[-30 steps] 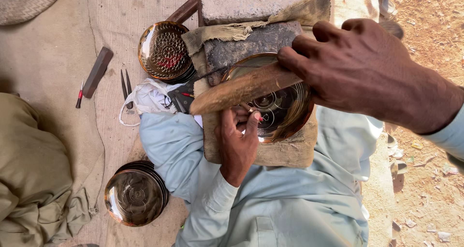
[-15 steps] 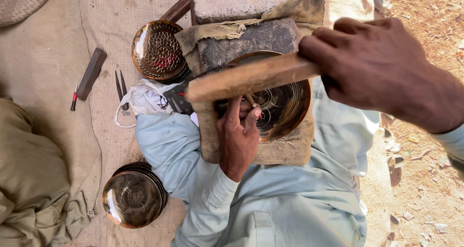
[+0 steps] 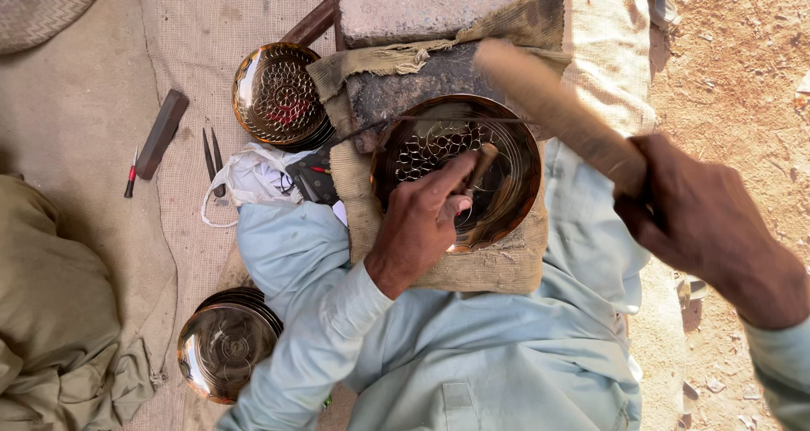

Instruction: The person uses a hammer and a metal punch to create a decorative pattern on a brass bowl. They repeatedly strike the punch against the bowl's surface to form a textured design.

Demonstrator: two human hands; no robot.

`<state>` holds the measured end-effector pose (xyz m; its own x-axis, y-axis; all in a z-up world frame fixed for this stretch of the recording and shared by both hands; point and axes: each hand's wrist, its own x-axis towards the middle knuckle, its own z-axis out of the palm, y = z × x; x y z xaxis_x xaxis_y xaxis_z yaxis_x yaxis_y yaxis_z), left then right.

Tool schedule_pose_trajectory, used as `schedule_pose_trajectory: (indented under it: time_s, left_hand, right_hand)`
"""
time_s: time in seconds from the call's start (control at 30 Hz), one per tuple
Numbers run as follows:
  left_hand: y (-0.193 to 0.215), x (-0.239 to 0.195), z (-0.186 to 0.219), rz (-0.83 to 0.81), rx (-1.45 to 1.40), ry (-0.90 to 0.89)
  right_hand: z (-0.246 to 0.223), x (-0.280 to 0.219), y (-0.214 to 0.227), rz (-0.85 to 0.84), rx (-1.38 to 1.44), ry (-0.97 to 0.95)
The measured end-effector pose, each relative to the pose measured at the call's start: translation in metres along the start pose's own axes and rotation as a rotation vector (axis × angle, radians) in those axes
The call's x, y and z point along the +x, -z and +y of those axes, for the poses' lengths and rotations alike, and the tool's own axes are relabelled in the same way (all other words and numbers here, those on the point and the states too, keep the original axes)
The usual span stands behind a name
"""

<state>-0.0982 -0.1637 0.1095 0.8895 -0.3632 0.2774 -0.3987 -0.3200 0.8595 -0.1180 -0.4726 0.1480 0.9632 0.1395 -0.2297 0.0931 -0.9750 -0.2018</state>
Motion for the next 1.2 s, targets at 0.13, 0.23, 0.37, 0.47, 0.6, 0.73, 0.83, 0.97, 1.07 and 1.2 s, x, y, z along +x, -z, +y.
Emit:
schedule_pose_trajectory:
  time_s: [0.13, 0.23, 0.37, 0.47, 0.6, 0.73, 0.83, 0.97, 1.07, 1.2]
  left_hand:
    - [0.012, 0.010, -0.002, -0.179, 0.058, -0.091]
    - [0.013, 0.013, -0.003, -0.215, 0.092, -0.060]
    - [0.010, 0.016, -0.004, -0.181, 0.041, -0.131]
    - [0.010, 0.022, -0.005, -0.244, 0.036, -0.134]
    - [0.018, 0.035, -0.003, -0.476, 0.148, -0.076]
    - [0.019, 0.048, 0.004, -0.640, 0.145, -0.090]
    - [0.022, 0.060, 0.010, -0.833, 0.231, -0.051]
    - [0.019, 0.071, 0.014, -1.001, 0.259, -0.142]
    - [0.016, 0.073, 0.013, -1.115, 0.379, -0.185]
    - [0.024, 0.085, 0.004, -0.763, 0.028, -0.190]
  right_hand:
    - [-0.002, -0.031, -0.022, 0.306, 0.407, 0.123]
    - [-0.004, -0.044, -0.035, 0.316, 0.520, -0.039]
    - [0.000, -0.053, -0.044, 0.296, 0.276, 0.017]
    - [-0.002, -0.060, -0.053, 0.268, 0.410, -0.118]
    - [-0.005, -0.081, -0.074, 0.352, 0.391, -0.027]
    - [-0.018, -0.109, -0.117, 0.321, 0.517, -0.302]
    - [-0.026, -0.130, -0.149, 0.440, 0.537, -0.250]
    - [-0.038, -0.147, -0.190, 0.549, 0.613, -0.290]
    - [-0.040, -0.155, -0.200, 0.522, 0.509, -0.280]
    - [-0.033, -0.145, -0.191, 0.399, 0.615, -0.449]
